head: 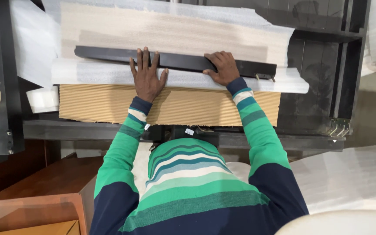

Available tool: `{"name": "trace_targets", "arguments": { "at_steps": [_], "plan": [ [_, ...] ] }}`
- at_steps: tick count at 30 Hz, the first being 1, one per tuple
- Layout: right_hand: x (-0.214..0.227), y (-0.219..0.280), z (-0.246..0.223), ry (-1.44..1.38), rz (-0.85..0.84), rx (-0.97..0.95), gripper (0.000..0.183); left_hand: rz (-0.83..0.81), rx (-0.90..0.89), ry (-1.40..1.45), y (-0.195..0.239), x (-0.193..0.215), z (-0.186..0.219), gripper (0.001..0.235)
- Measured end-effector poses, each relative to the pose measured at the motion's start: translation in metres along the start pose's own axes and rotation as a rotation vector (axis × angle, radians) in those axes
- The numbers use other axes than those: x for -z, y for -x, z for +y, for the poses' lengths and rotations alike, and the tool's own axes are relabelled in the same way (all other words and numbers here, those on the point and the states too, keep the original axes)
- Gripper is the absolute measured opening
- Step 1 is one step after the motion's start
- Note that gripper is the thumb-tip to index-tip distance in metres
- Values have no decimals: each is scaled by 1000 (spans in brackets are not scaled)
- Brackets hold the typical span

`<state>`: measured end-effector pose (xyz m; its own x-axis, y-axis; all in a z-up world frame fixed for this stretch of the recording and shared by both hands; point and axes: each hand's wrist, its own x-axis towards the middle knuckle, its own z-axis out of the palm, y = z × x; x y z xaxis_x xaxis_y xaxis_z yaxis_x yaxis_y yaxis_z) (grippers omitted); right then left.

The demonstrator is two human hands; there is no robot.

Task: The person wraps a dark furniture component in foam and cardboard, securing it with tape.

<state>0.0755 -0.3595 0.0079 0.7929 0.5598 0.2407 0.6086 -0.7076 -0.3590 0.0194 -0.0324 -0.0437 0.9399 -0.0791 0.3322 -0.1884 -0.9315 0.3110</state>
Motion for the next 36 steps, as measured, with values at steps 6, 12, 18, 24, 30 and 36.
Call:
{"name": "trace_targets", "arguments": {
  "at_steps": [6,12,18,24,30,36],
  "plan": [
    [7,1,0,-67,-63,24,50,-36,10,15,-2,4,2,66],
    [13,-13,-8,-151,-176,-127,50,-23,38,52,-5,14,10,63],
    [-25,-56,69,-71,176,-163,54,36,22,19,-5,9,9,59],
    [-52,-137,139,83,34,-152,89,21,46,19,-9,23,14,61],
    [-60,-172,138,59,-308,-547,115,94,48,76,-6,17,11,61],
    [-8,-139,93,24,-111,-37,25,59,54,74,-7,22,10,60]
  ]
}}
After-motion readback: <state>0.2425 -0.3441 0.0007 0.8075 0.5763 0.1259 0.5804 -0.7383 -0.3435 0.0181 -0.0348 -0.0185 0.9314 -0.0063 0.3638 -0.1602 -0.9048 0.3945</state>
